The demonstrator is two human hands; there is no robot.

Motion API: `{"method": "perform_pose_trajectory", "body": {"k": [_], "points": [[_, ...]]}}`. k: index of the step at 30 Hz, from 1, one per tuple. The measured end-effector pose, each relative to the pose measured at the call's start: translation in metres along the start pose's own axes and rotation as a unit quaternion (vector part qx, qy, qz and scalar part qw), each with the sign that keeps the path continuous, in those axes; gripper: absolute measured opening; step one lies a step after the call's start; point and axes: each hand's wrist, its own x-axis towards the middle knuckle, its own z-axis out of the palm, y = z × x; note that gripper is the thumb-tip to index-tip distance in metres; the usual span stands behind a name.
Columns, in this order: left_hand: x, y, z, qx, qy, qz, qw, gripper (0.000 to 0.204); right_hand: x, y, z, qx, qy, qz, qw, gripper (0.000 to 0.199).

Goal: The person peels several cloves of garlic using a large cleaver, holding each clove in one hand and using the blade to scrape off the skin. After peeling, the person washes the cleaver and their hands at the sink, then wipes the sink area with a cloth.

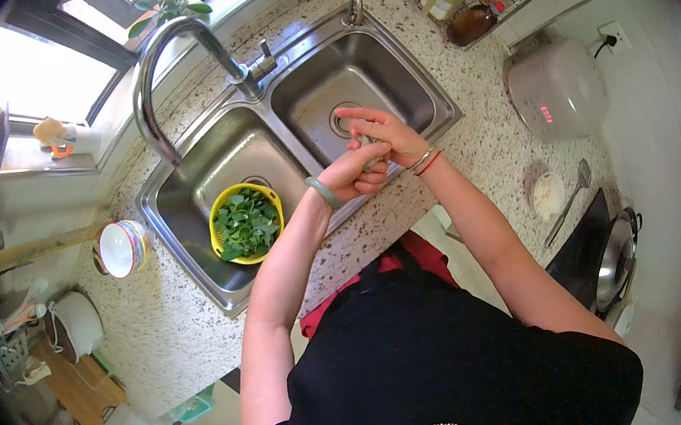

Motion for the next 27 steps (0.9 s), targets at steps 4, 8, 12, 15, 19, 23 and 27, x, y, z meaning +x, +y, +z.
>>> {"method": "perform_pose_trajectory", "body": {"k": [4, 8, 12, 15, 19, 23, 27], "points": [[0.036, 0.002, -0.01, 0.212, 0.176, 0.064, 0.959, 0.031, 0.029, -0.008, -0.02, -0.161, 0.017, -0.011, 0.987, 0.035], [0.077, 0.008, -0.027, 0.519, 0.351, 0.13, 0.769, 0.035, 0.055, -0.008, -0.037, -0.154, 0.119, 0.021, 0.981, 0.032], [0.091, 0.015, -0.033, 0.565, 0.397, 0.113, 0.714, 0.039, 0.077, 0.005, -0.054, -0.151, 0.187, 0.0, 0.971, 0.036], [0.094, 0.019, -0.039, 0.571, 0.399, 0.092, 0.711, 0.038, 0.091, 0.015, -0.062, -0.117, 0.238, 0.021, 0.964, 0.033], [0.106, 0.023, -0.057, 0.583, 0.384, 0.062, 0.713, 0.036, 0.106, 0.031, -0.076, -0.076, 0.273, 0.015, 0.959, 0.037], [0.113, 0.025, -0.067, 0.589, 0.388, 0.005, 0.709, 0.038, 0.115, 0.049, -0.093, -0.089, 0.3, 0.026, 0.949, 0.036], [0.106, 0.005, -0.079, 0.546, 0.452, 0.122, 0.695, 0.052, 0.11, 0.06, -0.099, 0.02, 0.295, 0.051, 0.954, 0.035]]}}
